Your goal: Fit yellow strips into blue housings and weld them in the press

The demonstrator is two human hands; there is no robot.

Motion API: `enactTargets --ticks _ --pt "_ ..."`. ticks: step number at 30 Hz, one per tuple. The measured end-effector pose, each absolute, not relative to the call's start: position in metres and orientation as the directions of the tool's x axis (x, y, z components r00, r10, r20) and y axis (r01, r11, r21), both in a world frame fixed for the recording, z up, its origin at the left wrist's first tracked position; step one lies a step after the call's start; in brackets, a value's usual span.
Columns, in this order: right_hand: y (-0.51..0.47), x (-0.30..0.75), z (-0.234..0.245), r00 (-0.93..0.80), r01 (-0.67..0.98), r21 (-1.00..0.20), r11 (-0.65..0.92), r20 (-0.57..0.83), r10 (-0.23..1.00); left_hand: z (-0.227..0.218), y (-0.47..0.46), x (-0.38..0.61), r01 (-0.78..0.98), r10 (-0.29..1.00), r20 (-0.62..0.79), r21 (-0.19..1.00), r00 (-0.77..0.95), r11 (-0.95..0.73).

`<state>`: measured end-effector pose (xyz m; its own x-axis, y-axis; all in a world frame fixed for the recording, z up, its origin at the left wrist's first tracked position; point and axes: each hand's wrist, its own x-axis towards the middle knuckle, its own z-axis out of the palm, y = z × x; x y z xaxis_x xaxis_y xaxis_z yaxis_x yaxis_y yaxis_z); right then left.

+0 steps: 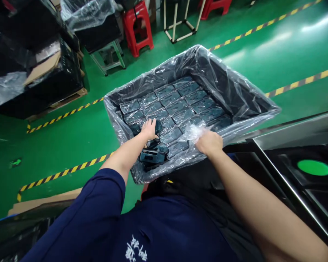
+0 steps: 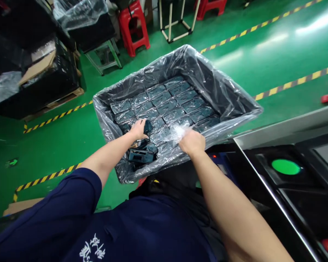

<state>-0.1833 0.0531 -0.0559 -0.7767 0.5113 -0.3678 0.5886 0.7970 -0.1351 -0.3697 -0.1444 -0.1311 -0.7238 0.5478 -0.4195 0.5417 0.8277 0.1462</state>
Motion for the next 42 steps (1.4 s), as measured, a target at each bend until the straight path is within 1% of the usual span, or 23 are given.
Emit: enactTargets --ticks 2,4,6,8,10,11,13,14,15,16,19,20,22,27,31,36,42 --pt "0.051 -0.185 -0.054 -0.756 0.615 -0.123 0.779 -0.373 0.538 -0.139 -0.141 -0.372 0.571 0.559 -0.417 0.109 -0.717 0.814" --pt "0.051 -0.186 -0.053 -0.734 0.642 -0.11 0.759 -0.377 0.566 -0.139 -0.137 -0.376 0.58 0.567 -0.407 0.105 -0.716 0.808" --pt "0.051 -0.187 -0.053 -0.721 0.656 -0.107 0.747 -0.383 0.578 -0.132 -0.135 -0.378 0.604 0.599 -0.381 0.121 -0.705 0.788" --pt "0.052 -0.188 -0.054 -0.715 0.66 -0.108 0.743 -0.391 0.579 -0.12 -0.137 -0.378 0.664 0.665 -0.39 0.161 -0.637 0.73" --pt "0.052 -0.188 -0.055 -0.714 0.66 -0.111 0.743 -0.4 0.574 -0.106 -0.143 -0.374 0.744 0.736 -0.503 0.242 -0.453 0.623" --pt "0.052 -0.188 -0.055 -0.712 0.661 -0.111 0.742 -0.405 0.574 -0.1 -0.148 -0.371 0.768 0.738 -0.591 0.291 -0.325 0.571" --pt "0.052 -0.189 -0.054 -0.703 0.669 -0.113 0.735 -0.415 0.577 -0.093 -0.157 -0.365 0.772 0.655 -0.751 0.364 -0.088 0.521" --pt "0.052 -0.19 -0.054 -0.699 0.674 -0.115 0.73 -0.42 0.579 -0.092 -0.16 -0.362 0.776 0.604 -0.796 0.357 -0.038 0.52" --pt "0.052 -0.19 -0.053 -0.697 0.676 -0.118 0.727 -0.423 0.579 -0.092 -0.162 -0.36 0.791 0.57 -0.82 0.318 -0.048 0.523" --pt "0.051 -0.19 -0.053 -0.695 0.677 -0.119 0.726 -0.426 0.579 -0.095 -0.163 -0.36 0.812 0.559 -0.823 0.258 -0.099 0.524" --pt "0.051 -0.191 -0.051 -0.698 0.674 -0.115 0.73 -0.422 0.579 -0.109 -0.157 -0.366 0.853 0.601 -0.738 0.067 -0.306 0.517" --pt "0.051 -0.191 -0.051 -0.696 0.675 -0.112 0.729 -0.422 0.581 -0.114 -0.154 -0.369 0.857 0.607 -0.718 0.029 -0.341 0.515" --pt "0.05 -0.192 -0.05 -0.687 0.682 -0.104 0.724 -0.43 0.585 -0.126 -0.148 -0.375 0.868 0.611 -0.706 -0.01 -0.357 0.496" --pt "0.051 -0.191 -0.05 -0.683 0.686 -0.108 0.72 -0.435 0.586 -0.152 -0.147 -0.374 0.913 0.645 -0.7 -0.023 -0.305 0.407" --pt "0.051 -0.191 -0.051 -0.692 0.683 -0.123 0.72 -0.424 0.585 -0.168 -0.153 -0.37 0.928 0.676 -0.674 -0.036 -0.297 0.372" --pt "0.051 -0.191 -0.052 -0.695 0.686 -0.134 0.715 -0.413 0.589 -0.176 -0.154 -0.37 0.927 0.696 -0.651 -0.033 -0.304 0.374" --pt "0.051 -0.189 -0.051 -0.694 0.689 -0.142 0.71 -0.411 0.591 -0.168 -0.158 -0.372 0.903 0.698 -0.631 -0.011 -0.338 0.428"
